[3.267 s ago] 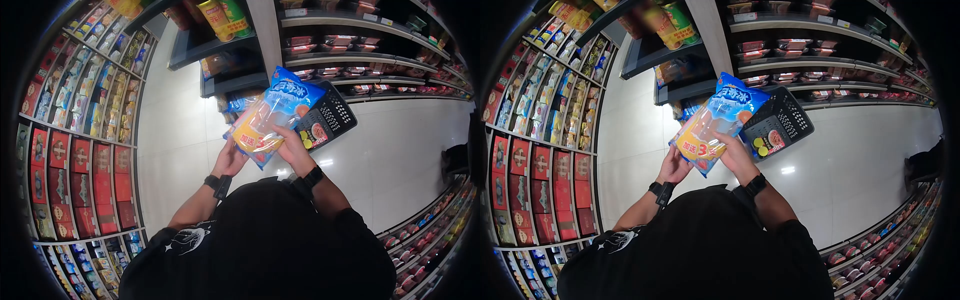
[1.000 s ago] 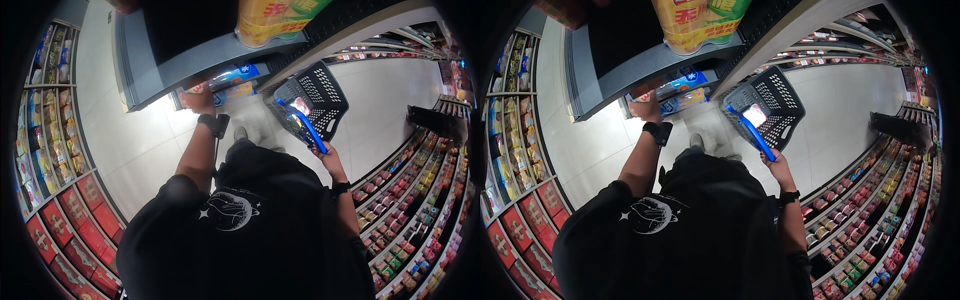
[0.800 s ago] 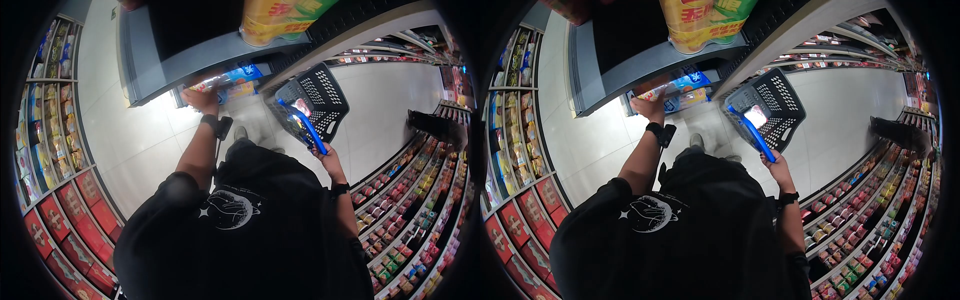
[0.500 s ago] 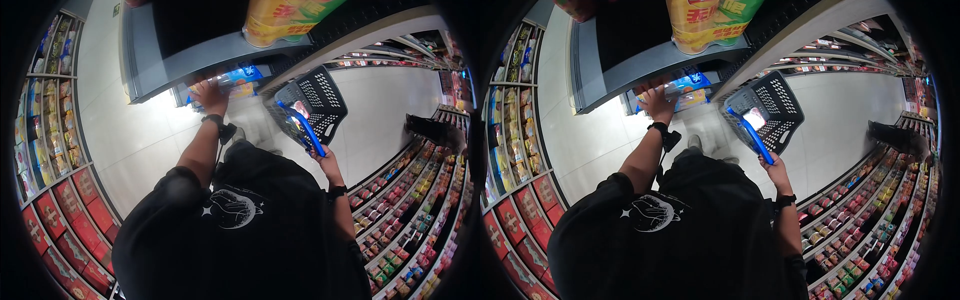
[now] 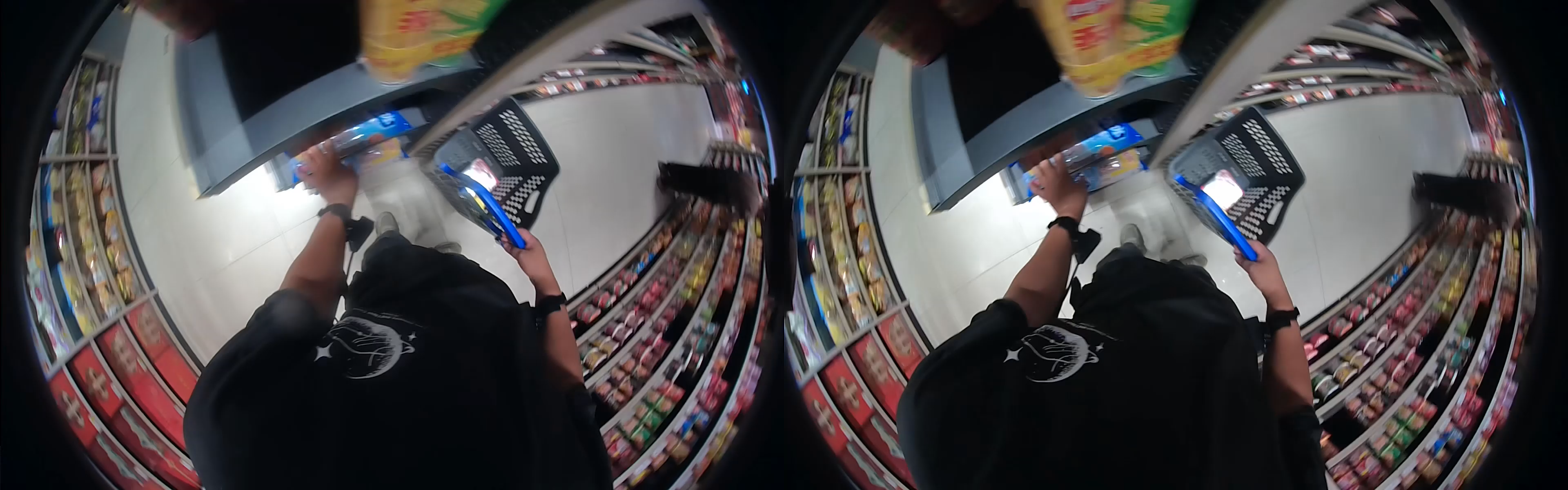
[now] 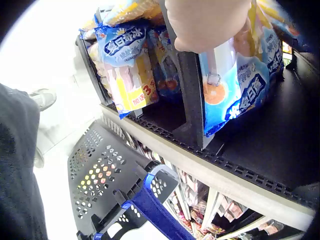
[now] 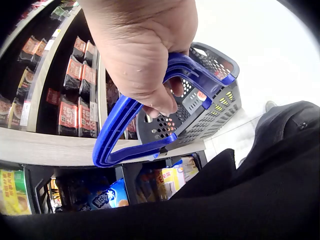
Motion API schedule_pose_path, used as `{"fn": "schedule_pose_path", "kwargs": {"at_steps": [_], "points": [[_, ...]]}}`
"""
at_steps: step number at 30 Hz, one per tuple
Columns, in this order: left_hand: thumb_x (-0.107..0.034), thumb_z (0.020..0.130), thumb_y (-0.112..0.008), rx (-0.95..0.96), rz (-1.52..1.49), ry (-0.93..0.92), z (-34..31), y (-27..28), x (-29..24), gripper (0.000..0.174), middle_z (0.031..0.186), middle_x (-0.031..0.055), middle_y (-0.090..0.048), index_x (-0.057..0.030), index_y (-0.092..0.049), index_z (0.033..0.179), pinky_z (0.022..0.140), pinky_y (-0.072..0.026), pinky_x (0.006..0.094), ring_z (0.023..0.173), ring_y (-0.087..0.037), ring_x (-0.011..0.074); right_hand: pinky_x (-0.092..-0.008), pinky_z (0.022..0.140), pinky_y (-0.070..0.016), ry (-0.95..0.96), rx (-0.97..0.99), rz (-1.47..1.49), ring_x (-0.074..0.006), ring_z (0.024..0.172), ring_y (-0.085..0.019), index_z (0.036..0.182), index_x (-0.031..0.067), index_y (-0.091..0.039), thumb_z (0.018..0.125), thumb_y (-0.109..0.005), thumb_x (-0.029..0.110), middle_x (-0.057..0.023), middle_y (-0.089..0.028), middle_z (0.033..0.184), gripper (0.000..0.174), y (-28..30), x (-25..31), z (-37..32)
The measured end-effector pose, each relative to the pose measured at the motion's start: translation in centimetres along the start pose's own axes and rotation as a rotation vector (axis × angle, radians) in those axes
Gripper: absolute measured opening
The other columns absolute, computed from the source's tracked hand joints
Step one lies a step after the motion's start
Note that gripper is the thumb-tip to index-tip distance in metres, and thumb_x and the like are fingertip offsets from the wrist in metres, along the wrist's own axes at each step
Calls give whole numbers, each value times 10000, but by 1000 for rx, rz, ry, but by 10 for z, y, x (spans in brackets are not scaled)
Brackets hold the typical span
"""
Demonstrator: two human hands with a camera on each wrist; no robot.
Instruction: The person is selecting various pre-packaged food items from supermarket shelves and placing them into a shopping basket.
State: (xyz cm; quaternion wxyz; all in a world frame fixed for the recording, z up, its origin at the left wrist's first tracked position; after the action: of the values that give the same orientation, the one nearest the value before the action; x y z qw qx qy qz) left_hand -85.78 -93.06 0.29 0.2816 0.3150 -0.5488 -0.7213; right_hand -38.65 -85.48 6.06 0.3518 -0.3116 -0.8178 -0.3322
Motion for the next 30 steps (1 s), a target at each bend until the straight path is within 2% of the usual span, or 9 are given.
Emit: {"fn": "schedule_pose_path", "kwargs": {"at_steps": [9,13,17,20,23,24,26,29,30], "points": [[-199,664,-803,45,-106,-10,-13,34,-15,821,1369,86,-398,-164,-396,1376,1055,-277,649,1382,-303,331,-262,847,-497,-39,25,18,-101,918,-611,1085,28,-649,882,-692,56,-10,-667,963,210,5,0,-7],[-161,704,-792,-18,-363,-227,-17,56,-45,673,1240,143,-563,-109,-510,1313,1030,-378,510,1255,-494,346,-263,881,-483,-44,163,85,-102,962,-599,1151,34,-640,872,-731,112,-12,-661,1004,304,-1,15,-11],[-184,887,-712,697,-908,-285,-55,9,-109,449,1167,172,-611,-50,-552,1284,924,-480,382,1122,-602,289,-282,931,-459,-97,337,245,-109,1079,-578,1287,79,-578,875,-754,260,-14,-638,1142,483,12,25,-12],[-211,920,-671,705,-1154,-392,-81,57,-181,421,1150,167,-635,-25,-553,1280,873,-500,362,1045,-635,289,-290,939,-457,-246,264,335,-122,1105,-587,1295,105,-568,915,-696,328,-7,-638,1160,459,48,11,10],[-217,914,-672,652,-1007,-565,-99,88,-230,429,1156,163,-644,-23,-563,1281,879,-497,351,1051,-632,290,-337,894,-503,-108,160,216,-150,1004,-636,1222,90,-598,889,-724,261,-3,-672,1076,395,83,-78,68],[-207,890,-690,757,-980,-465,-105,92,-243,393,1104,163,-656,-17,-609,1223,907,-484,364,1065,-617,307,-318,881,-500,-136,162,200,-145,995,-635,1219,78,-598,884,-727,242,-14,-675,1065,395,90,-100,82],[-193,868,-703,601,-784,-514,-114,98,-267,351,1063,153,-663,-15,-639,1163,914,-475,382,1043,-611,320,-279,855,-496,-188,171,170,-134,979,-633,1214,54,-598,875,-733,203,-36,-681,1043,394,104,-138,111],[-93,828,-724,465,-631,-397,-124,85,-290,258,942,100,-654,-32,-670,1072,849,-478,361,922,-603,270,-303,832,-510,99,215,-381,-175,917,-655,1184,39,-622,825,-756,191,-82,-693,989,412,106,-208,168],[-78,816,-732,453,-630,-335,-125,80,-296,270,931,93,-651,-33,-670,1075,852,-476,359,921,-604,266,-329,857,-513,-115,160,-332,-220,941,-660,1183,33,-628,770,-782,223,-123,-691,1019,480,117,-166,160]]}}
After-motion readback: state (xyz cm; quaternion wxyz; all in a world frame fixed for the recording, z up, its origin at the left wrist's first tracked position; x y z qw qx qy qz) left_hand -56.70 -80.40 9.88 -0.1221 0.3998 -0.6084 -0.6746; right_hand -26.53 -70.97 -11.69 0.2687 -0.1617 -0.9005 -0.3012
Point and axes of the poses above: each hand's wrist, its own z-axis towards the middle knuckle, its own y-axis out of the back of the hand, x = y × z, the point moved 6 cm from there along z, towards the middle knuckle
